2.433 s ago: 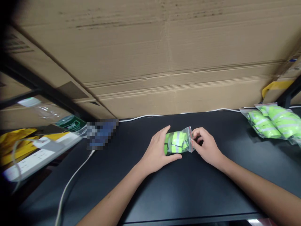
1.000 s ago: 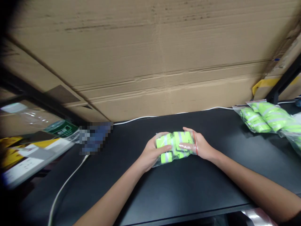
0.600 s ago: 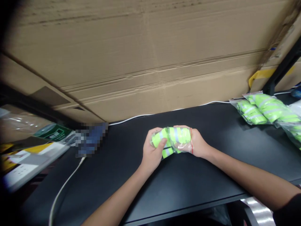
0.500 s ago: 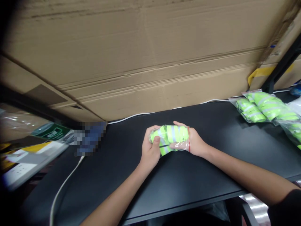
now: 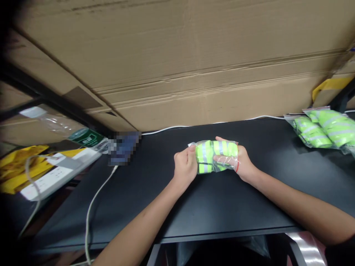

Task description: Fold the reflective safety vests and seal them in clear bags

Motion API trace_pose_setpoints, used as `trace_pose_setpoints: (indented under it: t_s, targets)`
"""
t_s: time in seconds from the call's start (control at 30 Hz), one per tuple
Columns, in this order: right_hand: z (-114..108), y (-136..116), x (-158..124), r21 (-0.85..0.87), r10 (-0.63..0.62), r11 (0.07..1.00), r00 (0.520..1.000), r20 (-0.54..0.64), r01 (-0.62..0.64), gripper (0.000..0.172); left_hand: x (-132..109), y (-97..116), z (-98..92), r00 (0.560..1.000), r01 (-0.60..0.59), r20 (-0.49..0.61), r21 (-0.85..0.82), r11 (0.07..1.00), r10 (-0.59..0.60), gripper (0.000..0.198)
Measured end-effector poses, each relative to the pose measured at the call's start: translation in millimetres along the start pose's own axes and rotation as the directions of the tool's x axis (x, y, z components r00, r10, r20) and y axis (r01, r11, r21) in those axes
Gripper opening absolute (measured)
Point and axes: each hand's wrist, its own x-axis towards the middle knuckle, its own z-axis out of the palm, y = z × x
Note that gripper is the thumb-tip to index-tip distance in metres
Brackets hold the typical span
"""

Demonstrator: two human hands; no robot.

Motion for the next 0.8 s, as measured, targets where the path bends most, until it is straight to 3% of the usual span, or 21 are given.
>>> trace_pose_setpoints:
  t_s: [0.13, 0.23, 0.33, 0.53, 0.63, 0.8]
  targets:
    - [-9, -9, -1, 0.03, 0.056, 0.998, 0.998, -0.02, -0.055, 0.068, 6, -5, -12.0, 0.994, 0.073, -0.085, 0.013, 0.997, -0.071, 0.059]
    - [-17, -14, 1, -0.018, 0.131, 0.991, 0.991, -0.006, -0.131, 0.049, 14, -8, -19.3, 0.979, 0.191, -0.055, -0.053, 0.98, -0.194, 0.058]
    - [-27, -18, 6, -0.033, 0.164, 0.986, 0.986, -0.01, -0.164, 0.043, 26, -15, -29.4, 0.935, 0.351, -0.015, -0.091, 0.932, -0.354, 0.059]
    - [-49, -26, 18, -0.048, 0.191, 0.979, 0.978, -0.086, -0.196, 0.041, 54, -52, -66.1, 0.846, 0.527, -0.104, 0.007, 0.85, -0.523, 0.071]
    - [-50, -25, 18, -0.169, 0.248, 0.952, 0.966, -0.07, -0.256, 0.04, 63, -66, -85.6, 0.818, 0.574, -0.111, 0.115, 0.811, -0.564, 0.064]
    - [-42, -17, 9, -0.297, 0.242, 0.928, 0.97, 0.021, -0.225, 0.036, 67, -73, -110.8, 0.813, 0.581, -0.288, 0.358, 0.731, -0.505, 0.048]
